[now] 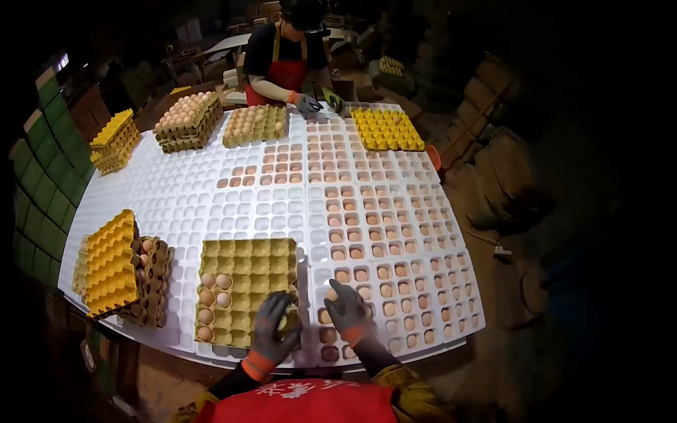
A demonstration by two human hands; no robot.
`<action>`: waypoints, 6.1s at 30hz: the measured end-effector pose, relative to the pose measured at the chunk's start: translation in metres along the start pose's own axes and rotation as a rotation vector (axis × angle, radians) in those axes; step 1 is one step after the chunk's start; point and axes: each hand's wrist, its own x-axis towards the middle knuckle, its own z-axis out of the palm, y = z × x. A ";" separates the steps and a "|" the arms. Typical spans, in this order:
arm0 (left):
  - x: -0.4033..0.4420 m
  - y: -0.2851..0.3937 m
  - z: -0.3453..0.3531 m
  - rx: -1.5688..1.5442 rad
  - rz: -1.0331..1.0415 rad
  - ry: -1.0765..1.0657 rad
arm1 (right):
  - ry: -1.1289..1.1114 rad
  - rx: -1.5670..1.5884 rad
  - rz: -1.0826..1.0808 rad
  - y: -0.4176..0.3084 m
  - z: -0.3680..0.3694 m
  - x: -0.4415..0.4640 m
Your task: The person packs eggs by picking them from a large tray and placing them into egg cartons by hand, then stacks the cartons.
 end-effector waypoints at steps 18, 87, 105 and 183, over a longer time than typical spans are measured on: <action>-0.072 -0.207 -0.144 -0.184 -0.813 0.119 | 0.300 -0.102 0.195 -0.028 0.083 -0.036; 0.030 0.076 0.159 -0.114 -0.279 -0.315 | -0.357 -0.230 -0.249 0.045 -0.178 0.033; 0.134 0.039 0.172 0.581 -0.156 -0.554 | -0.025 1.173 0.467 0.050 -0.177 0.009; 0.059 0.059 0.146 -1.620 -0.857 -0.292 | 0.096 0.994 0.199 0.045 -0.175 -0.046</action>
